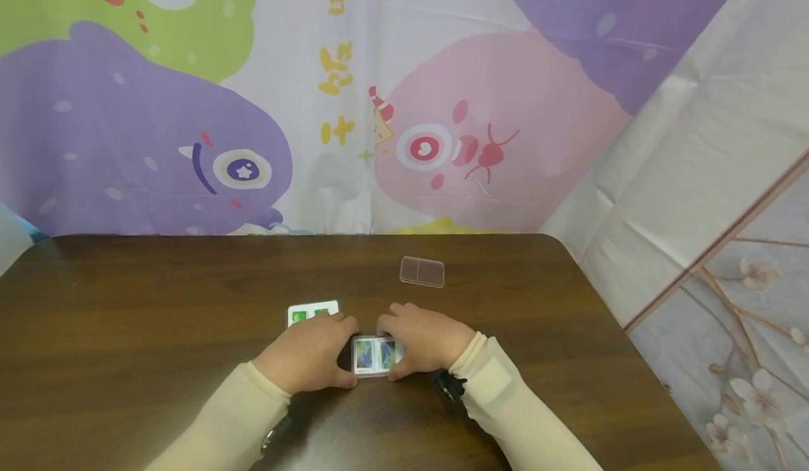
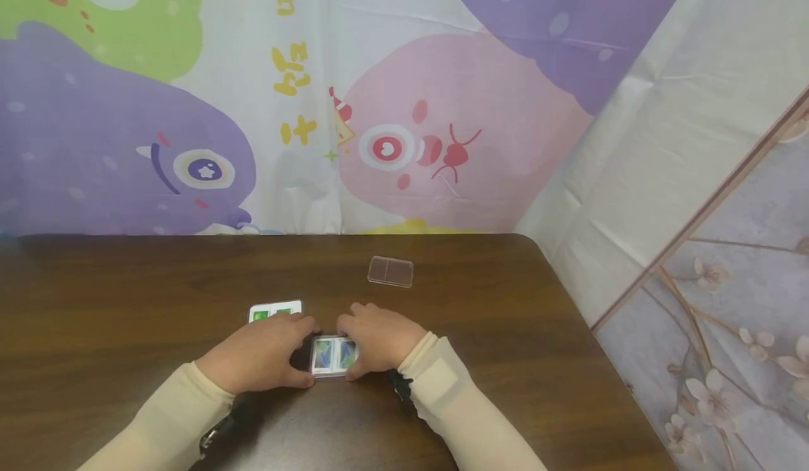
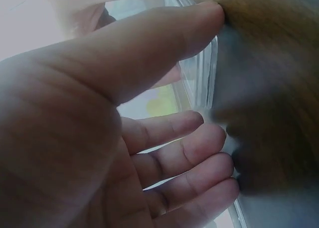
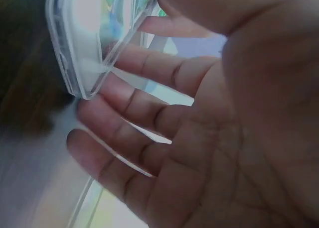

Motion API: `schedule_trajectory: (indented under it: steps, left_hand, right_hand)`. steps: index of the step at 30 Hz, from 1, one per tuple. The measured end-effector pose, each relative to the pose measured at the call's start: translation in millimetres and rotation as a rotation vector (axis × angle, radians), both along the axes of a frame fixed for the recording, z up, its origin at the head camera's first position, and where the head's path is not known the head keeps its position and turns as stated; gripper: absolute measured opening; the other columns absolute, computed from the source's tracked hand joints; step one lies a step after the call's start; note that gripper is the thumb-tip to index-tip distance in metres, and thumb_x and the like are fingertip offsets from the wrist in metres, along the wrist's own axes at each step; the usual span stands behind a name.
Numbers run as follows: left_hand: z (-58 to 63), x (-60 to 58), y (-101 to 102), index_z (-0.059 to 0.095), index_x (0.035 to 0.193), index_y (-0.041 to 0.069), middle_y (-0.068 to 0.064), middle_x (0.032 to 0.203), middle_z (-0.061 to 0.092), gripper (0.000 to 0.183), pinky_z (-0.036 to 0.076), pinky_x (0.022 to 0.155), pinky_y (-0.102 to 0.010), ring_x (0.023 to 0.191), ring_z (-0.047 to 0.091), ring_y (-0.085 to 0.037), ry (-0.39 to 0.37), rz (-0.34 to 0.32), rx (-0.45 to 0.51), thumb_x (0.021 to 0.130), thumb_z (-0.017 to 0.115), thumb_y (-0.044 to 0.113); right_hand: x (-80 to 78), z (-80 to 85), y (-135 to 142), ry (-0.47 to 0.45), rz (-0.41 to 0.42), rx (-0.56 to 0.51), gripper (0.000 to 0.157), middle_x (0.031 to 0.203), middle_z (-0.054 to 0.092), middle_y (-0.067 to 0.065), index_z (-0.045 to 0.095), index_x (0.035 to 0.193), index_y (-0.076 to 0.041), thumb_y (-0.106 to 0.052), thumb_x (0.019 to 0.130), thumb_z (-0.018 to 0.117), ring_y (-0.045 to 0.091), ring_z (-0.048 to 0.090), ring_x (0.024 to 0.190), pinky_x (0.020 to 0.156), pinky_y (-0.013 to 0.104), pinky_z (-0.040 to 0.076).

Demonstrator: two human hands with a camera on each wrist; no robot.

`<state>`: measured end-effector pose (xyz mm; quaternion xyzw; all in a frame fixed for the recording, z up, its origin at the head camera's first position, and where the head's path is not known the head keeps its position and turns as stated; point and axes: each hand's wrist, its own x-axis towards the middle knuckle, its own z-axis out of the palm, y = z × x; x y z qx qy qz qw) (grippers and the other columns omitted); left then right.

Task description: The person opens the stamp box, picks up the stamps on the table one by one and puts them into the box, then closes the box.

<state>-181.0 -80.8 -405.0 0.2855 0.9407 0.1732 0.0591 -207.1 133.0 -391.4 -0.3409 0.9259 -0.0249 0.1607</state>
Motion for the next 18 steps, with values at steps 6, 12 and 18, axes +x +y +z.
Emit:
schedule_trajectory:
  steps: [6,12,18]
  left_hand:
    - [0.2,0.5,-1,0.065,0.117,0.003,-0.011,0.107,0.069,0.065,0.055,0.081,-0.049,0.093,0.065,-0.03,-0.009,0.005,-0.021,0.069,0.094,0.036]
    - [-0.3,1.5,-1,0.065,0.118,0.002,-0.014,0.113,0.068,0.064,0.055,0.088,-0.051,0.101,0.065,-0.035,-0.016,-0.008,-0.037,0.071,0.093,0.035]
    - [-0.5,1.8,-1,0.065,0.119,0.002,-0.015,0.115,0.068,0.063,0.054,0.089,-0.051,0.104,0.065,-0.035,-0.012,-0.014,-0.042,0.072,0.093,0.036]
  right_hand:
    - [-1.4,6.7,13,-0.018,-0.159,0.026,0.053,0.104,0.057,-0.001,0.065,0.119,-0.016,-0.033,0.077,0.093,0.016,0.054,0.089,0.078,0.035,0.052]
    - [-9.5,10.0,38,-0.034,-0.357,0.023,0.046,0.097,0.055,0.005,0.064,0.114,-0.01,-0.017,0.077,0.091,0.022,0.053,0.084,0.076,0.042,0.051]
    - [-25.6,10.5,72,-0.02,-0.475,0.056,0.048,0.098,0.056,0.01,0.063,0.12,-0.007,-0.013,0.078,0.087,0.026,0.054,0.082,0.077,0.046,0.049]
